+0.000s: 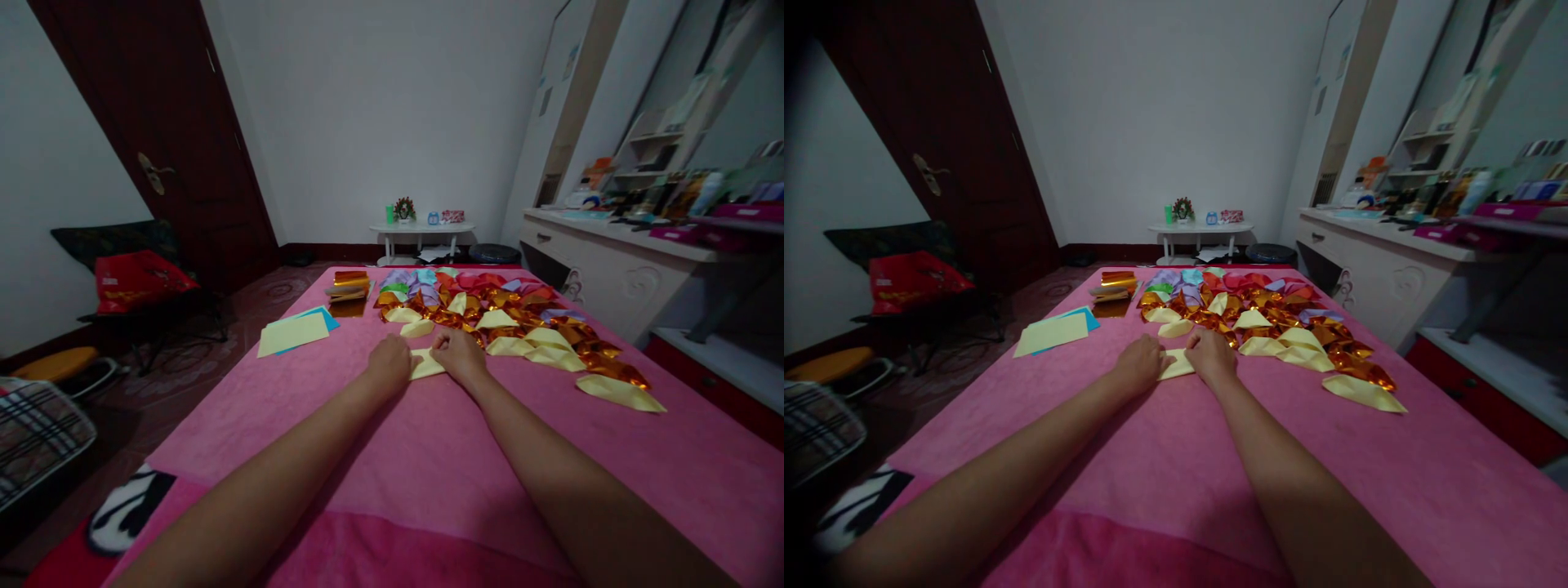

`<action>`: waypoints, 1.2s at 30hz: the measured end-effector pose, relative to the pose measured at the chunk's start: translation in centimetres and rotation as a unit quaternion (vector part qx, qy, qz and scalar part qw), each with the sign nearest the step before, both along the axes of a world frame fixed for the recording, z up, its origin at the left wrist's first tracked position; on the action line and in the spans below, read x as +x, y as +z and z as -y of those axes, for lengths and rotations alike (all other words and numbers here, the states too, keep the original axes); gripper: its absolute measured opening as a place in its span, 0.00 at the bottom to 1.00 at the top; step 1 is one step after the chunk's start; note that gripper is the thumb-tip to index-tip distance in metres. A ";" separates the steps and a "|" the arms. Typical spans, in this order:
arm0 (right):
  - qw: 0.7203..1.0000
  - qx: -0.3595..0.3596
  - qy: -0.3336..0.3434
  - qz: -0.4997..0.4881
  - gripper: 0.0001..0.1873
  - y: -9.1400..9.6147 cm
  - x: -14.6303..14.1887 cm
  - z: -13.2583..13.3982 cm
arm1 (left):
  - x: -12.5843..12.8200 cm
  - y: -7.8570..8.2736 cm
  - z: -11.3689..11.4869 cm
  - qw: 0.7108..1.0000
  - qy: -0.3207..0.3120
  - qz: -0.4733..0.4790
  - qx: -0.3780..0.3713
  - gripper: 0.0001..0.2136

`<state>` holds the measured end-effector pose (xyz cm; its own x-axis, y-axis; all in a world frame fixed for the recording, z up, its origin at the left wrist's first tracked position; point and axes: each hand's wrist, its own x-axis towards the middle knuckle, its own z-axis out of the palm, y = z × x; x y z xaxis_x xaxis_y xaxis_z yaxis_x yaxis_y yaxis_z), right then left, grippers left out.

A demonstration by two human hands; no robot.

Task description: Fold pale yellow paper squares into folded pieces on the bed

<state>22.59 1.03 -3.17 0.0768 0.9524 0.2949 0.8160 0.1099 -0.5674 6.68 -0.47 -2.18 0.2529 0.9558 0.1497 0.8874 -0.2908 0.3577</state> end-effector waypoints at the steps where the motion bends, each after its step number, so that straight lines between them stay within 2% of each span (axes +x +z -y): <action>1: 1.000 0.002 -0.004 -0.002 0.02 0.0 -0.1 0.0 | -0.7 -0.2 0.1 1.000 -0.012 -0.001 0.006 0.16; 4: 1.000 0.006 -0.013 -0.008 0.02 -0.1 -0.2 0.1 | -2.5 -0.5 0.0 0.999 -0.048 -0.008 0.010 0.17; 7: 1.000 0.010 -0.021 -0.019 0.03 -0.2 -0.4 0.2 | -3.1 -0.5 -0.6 0.998 -0.059 -0.006 -0.003 0.19; 15: 0.995 0.022 -0.003 -0.095 0.01 -1.1 0.0 -0.2 | -1.7 -0.6 -2.2 0.999 0.022 0.023 -0.010 0.24; 23: 0.969 0.071 0.034 -0.235 0.07 -1.2 -0.2 0.0 | -2.3 -1.3 -1.3 0.989 0.037 0.138 0.030 0.20; 29: 0.932 0.129 0.065 -0.333 0.10 -0.4 -0.3 0.3 | -2.6 -1.8 -1.6 0.959 0.000 0.283 -0.018 0.18; 36: 0.889 0.191 0.000 -0.416 0.14 -0.2 0.4 -0.1 | -2.9 -1.4 -1.2 0.907 -0.071 0.402 -0.102 0.18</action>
